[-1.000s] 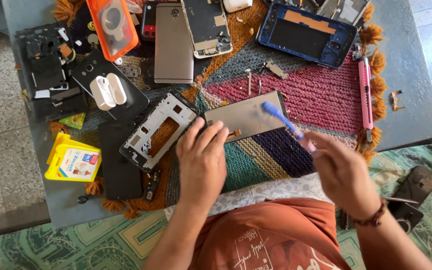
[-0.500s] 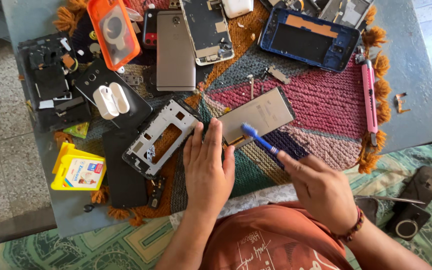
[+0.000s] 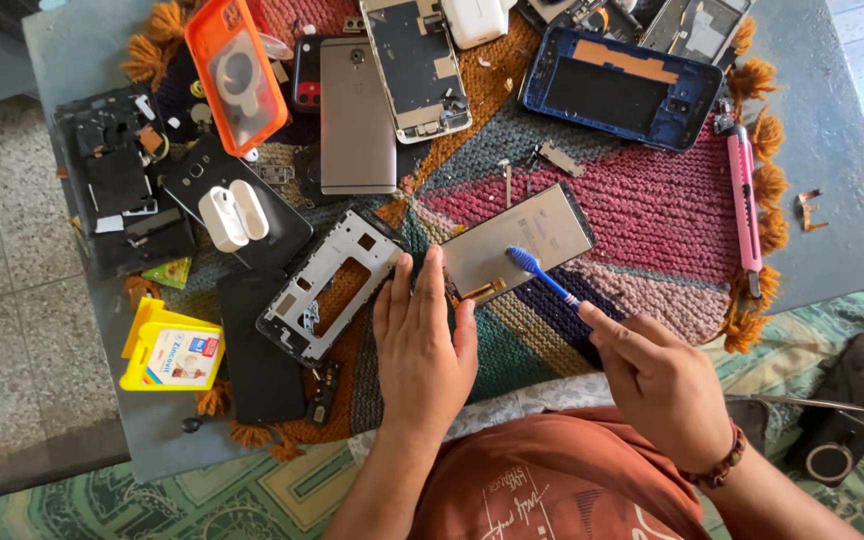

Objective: The person disassembles a smartphone using a pink plastic pry tool and a toothbrush. They remove the back cover, disconnect internal components, and clean the device with the toothbrush. The person then reassembles the phone by reconnecting components and replacing the back cover.

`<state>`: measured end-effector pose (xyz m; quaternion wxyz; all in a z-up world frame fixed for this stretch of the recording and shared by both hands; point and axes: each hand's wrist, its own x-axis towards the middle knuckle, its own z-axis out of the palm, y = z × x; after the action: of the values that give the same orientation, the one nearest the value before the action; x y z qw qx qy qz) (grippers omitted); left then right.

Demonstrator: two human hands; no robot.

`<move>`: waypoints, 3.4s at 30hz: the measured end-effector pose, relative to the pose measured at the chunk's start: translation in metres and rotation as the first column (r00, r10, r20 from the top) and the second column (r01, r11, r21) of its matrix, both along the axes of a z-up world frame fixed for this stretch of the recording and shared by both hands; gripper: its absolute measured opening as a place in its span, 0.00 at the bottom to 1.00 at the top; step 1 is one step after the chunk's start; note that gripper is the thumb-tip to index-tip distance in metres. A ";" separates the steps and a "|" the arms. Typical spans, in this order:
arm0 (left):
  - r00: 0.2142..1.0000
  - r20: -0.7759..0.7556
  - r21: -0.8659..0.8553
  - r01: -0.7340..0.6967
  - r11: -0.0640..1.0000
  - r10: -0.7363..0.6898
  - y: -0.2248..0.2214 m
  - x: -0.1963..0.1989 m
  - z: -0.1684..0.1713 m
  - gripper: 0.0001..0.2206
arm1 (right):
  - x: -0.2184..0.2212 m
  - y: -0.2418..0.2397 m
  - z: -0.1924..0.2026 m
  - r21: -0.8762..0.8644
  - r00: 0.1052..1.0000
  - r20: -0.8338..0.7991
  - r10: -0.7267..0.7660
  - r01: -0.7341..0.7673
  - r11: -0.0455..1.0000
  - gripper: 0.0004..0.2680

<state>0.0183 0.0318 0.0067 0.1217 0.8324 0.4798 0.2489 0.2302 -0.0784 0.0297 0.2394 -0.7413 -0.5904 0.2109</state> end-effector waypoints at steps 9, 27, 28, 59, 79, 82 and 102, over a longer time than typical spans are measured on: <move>1.000 -0.003 0.010 0.007 1.000 -0.007 0.000 0.000 0.001 0.27 | -0.009 -0.003 0.000 0.088 0.998 -0.056 0.042 -0.037 0.995 0.16; 0.998 0.058 0.005 0.029 1.000 -0.029 0.000 -0.001 -0.003 0.13 | -0.016 -0.008 0.003 0.037 0.995 0.065 0.073 -0.075 0.997 0.17; 0.998 0.057 0.000 0.026 1.000 -0.026 0.001 -0.001 -0.003 0.13 | -0.016 -0.006 0.004 0.040 0.998 0.059 0.031 -0.034 0.999 0.16; 1.000 0.019 0.012 -0.007 1.000 0.007 -0.011 -0.002 -0.006 0.13 | 0.024 -0.009 0.006 0.151 0.978 0.073 -0.194 0.181 0.972 0.13; 0.895 -0.142 -0.257 0.379 0.889 -0.422 -0.030 0.044 -0.008 0.48 | 0.019 0.011 0.017 0.081 0.979 0.191 -0.073 0.058 0.995 0.12; 0.905 -0.106 -0.274 0.371 0.887 -0.411 -0.030 0.044 -0.008 0.49 | 0.018 0.002 0.033 -0.086 0.983 0.161 -0.089 0.104 0.991 0.13; 0.904 -0.071 -0.271 0.389 0.880 -0.422 -0.031 0.044 -0.010 0.49 | 0.047 -0.011 0.039 0.014 0.996 -0.020 -0.082 0.083 0.996 0.12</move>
<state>0.0623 0.0013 -0.0037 0.2441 0.9066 0.3290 0.1013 0.2767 -0.0895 0.0683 0.2594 -0.7611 -0.5585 0.2037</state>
